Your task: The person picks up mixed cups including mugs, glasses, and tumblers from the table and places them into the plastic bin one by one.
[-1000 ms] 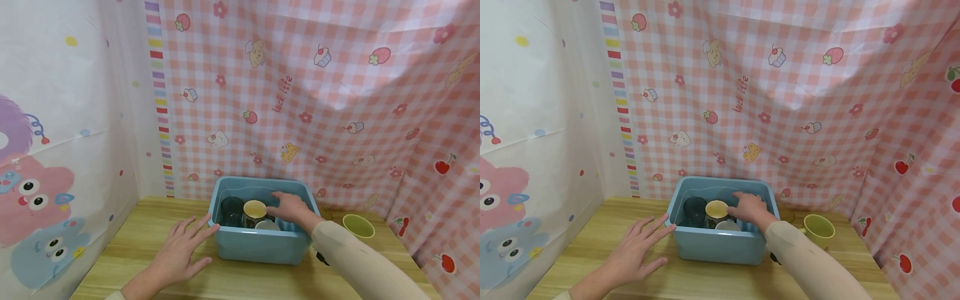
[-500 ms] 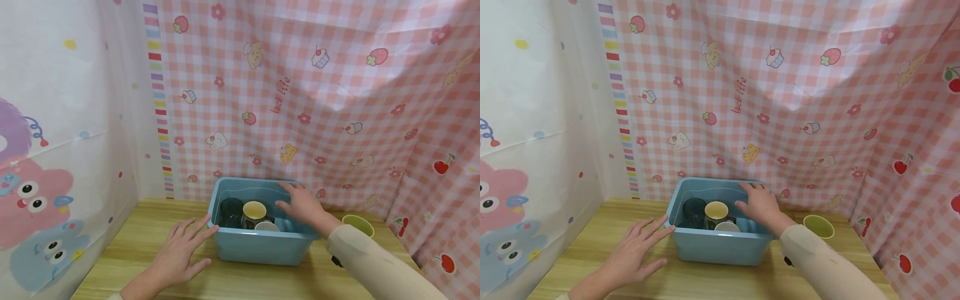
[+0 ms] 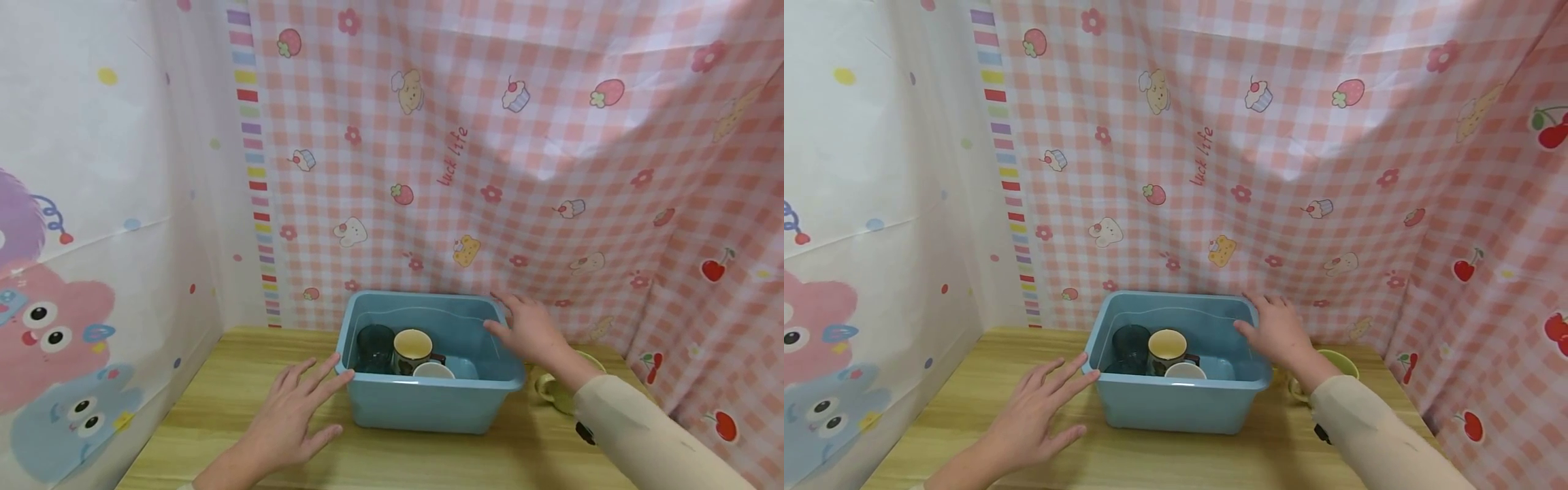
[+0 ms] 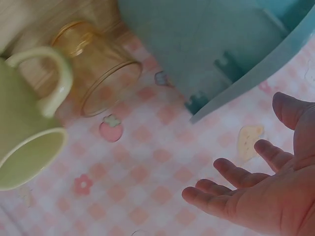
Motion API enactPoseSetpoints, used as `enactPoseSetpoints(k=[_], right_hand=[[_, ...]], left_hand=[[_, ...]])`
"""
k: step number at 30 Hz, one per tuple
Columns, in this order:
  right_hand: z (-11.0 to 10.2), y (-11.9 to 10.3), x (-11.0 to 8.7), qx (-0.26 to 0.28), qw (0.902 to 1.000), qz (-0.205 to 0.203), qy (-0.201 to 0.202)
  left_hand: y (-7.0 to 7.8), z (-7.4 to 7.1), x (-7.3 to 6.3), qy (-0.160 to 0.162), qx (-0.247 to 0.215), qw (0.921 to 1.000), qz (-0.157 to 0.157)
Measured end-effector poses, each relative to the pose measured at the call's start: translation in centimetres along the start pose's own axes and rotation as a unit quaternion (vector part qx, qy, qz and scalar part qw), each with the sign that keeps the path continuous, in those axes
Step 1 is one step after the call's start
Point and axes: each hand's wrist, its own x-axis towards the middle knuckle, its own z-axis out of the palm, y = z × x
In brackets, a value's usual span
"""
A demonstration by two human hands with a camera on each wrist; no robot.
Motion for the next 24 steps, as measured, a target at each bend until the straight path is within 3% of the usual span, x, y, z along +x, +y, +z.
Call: enactPoseSetpoints(k=[14, 24], right_hand=[[-1.6, 5.4, -2.5, 0.009, 0.9989, 0.043, 0.015], [-2.0, 9.3, -4.3, -0.009, 0.9967, 0.081, -0.005]], left_hand=[[0.0, -0.1, 0.0, -0.004, -0.008, 1.0000, -0.001], [0.2, -0.2, 0.1, -0.001, -0.008, 1.0000, 0.004]])
